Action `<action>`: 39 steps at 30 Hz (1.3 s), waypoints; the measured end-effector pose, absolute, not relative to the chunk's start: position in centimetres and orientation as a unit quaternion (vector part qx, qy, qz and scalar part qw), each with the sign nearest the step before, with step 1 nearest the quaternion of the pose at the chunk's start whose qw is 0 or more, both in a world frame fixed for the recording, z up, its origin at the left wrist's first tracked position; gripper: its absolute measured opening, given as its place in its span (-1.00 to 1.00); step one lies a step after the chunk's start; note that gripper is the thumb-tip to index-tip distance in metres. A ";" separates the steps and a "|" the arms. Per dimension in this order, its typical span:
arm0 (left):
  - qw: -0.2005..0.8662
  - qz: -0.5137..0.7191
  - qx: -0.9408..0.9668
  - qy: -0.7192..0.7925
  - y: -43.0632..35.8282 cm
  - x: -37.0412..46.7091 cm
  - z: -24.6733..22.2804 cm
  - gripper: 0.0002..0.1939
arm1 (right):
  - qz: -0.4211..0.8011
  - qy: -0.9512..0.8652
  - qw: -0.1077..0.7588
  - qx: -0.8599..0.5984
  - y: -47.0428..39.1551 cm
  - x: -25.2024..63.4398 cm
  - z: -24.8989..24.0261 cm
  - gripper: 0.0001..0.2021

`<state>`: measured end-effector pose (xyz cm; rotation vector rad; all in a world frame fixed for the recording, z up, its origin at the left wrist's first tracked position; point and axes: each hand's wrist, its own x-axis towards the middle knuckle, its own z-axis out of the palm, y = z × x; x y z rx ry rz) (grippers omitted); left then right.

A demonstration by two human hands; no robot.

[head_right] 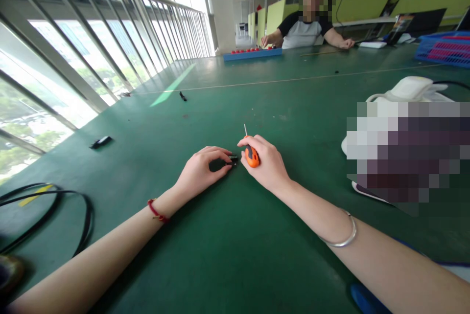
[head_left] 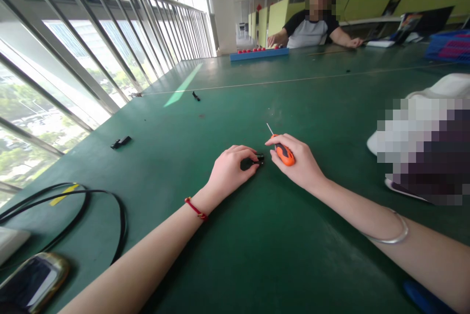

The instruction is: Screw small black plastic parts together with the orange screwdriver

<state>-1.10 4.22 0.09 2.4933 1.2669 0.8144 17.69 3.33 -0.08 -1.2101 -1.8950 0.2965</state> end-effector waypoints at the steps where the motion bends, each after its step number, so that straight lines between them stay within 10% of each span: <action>1: 0.122 0.278 0.850 0.431 4.2 -1.1 0.1 -0.90 | 0.121 -0.758 0.422 -0.483 3.3 17.7 -0.1 -0.82; 16: -0.084 0.211 0.570 0.789 5.8 -16.1 5.4 -0.66 | 0.165 -0.765 0.411 -0.468 3.2 17.8 -0.2 -0.82; 39: 0.025 0.256 0.428 0.866 5.2 -24.1 4.3 -0.54 | 0.172 -0.775 0.396 -0.462 3.3 18.0 -0.2 -0.83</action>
